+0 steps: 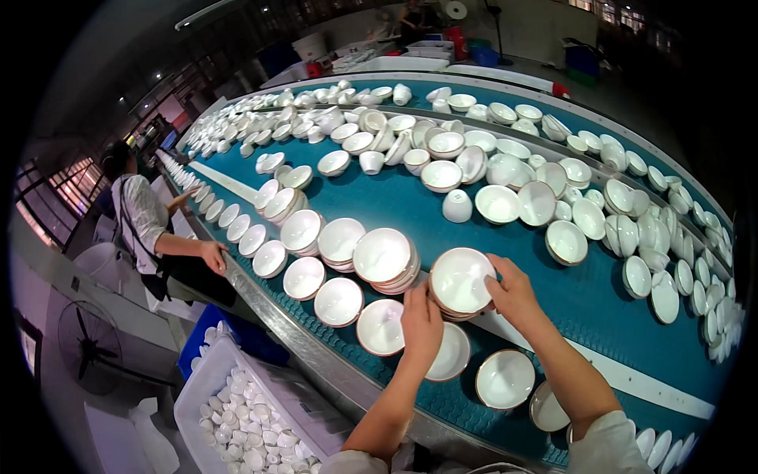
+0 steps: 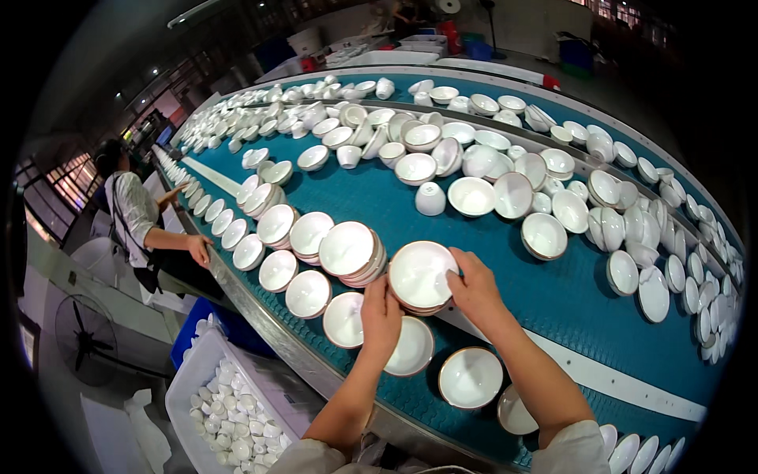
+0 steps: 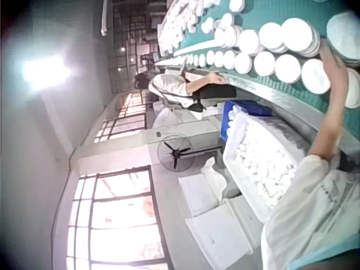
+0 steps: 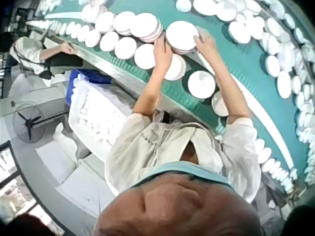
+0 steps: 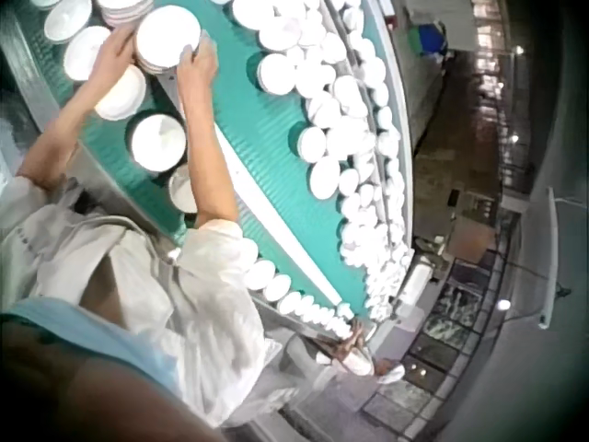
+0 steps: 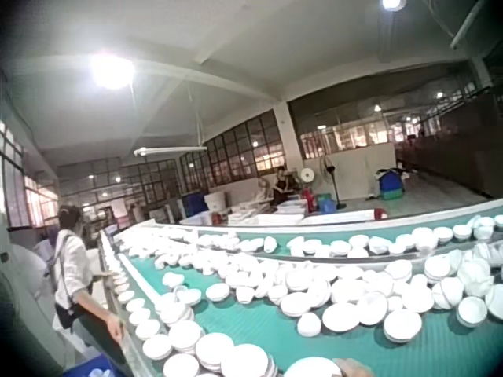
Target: The person sorts ceramic bowls on a conveyor belt by hand, picking them up from the belt and placing them into bins or stacking them onto other rows on the belt.
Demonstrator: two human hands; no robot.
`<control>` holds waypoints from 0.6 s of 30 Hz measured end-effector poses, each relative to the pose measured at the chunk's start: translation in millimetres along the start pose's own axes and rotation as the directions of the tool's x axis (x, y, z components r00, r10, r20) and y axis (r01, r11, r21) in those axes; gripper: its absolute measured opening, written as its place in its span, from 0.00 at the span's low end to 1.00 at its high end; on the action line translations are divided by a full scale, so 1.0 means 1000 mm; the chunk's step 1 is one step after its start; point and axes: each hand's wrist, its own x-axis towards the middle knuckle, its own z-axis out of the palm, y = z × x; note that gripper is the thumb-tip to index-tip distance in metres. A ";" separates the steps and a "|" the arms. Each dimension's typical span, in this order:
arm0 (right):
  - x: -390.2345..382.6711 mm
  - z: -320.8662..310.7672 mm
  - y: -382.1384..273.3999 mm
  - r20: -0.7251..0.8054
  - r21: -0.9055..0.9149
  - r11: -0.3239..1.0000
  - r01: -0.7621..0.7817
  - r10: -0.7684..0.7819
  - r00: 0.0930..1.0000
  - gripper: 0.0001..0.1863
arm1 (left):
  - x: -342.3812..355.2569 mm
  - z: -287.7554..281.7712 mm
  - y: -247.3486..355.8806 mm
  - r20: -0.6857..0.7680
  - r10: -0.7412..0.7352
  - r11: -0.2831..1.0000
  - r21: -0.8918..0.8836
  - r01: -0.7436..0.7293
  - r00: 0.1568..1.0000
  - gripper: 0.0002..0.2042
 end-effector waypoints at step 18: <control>0.007 -0.113 0.089 -0.030 -0.018 0.998 0.066 -0.067 0.997 0.09 | -0.148 -0.074 0.005 -0.189 -0.170 0.783 0.570 0.249 0.967 0.19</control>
